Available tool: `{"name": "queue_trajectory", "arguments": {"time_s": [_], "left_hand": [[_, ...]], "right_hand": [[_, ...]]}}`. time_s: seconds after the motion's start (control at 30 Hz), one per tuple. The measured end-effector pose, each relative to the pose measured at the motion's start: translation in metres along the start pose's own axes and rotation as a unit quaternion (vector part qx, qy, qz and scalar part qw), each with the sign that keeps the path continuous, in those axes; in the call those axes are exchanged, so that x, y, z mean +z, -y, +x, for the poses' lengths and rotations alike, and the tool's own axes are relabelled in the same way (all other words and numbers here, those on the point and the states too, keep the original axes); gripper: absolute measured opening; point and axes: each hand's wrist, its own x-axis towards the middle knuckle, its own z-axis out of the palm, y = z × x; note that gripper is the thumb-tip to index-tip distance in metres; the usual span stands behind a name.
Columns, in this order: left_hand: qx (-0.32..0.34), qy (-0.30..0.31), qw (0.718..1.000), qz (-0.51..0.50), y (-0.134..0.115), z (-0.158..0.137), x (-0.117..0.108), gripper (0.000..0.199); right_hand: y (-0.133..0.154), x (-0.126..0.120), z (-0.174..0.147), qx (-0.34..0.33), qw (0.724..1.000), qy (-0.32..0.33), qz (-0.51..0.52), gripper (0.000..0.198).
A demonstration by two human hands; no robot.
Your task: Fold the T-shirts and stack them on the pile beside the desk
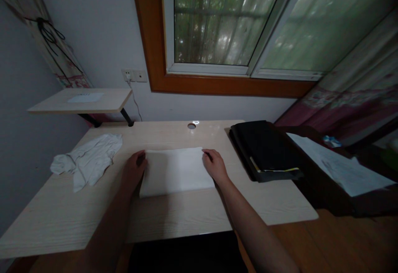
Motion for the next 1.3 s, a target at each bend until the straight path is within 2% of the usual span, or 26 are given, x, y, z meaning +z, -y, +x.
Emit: {"name": "queue_trajectory", "arguments": {"time_s": [1.1,1.3], "left_hand": [[-0.002,0.012,1.0,-0.001,-0.008,-0.002,-0.002,0.042],[0.01,0.01,1.0,0.026,-0.001,-0.001,0.0,0.043]], "right_hand": [[0.002,-0.002,0.0,-0.001,1.0,0.001,0.002,0.032],[0.0,0.0,0.0,-0.001,1.0,-0.001,0.001,0.032]]}}
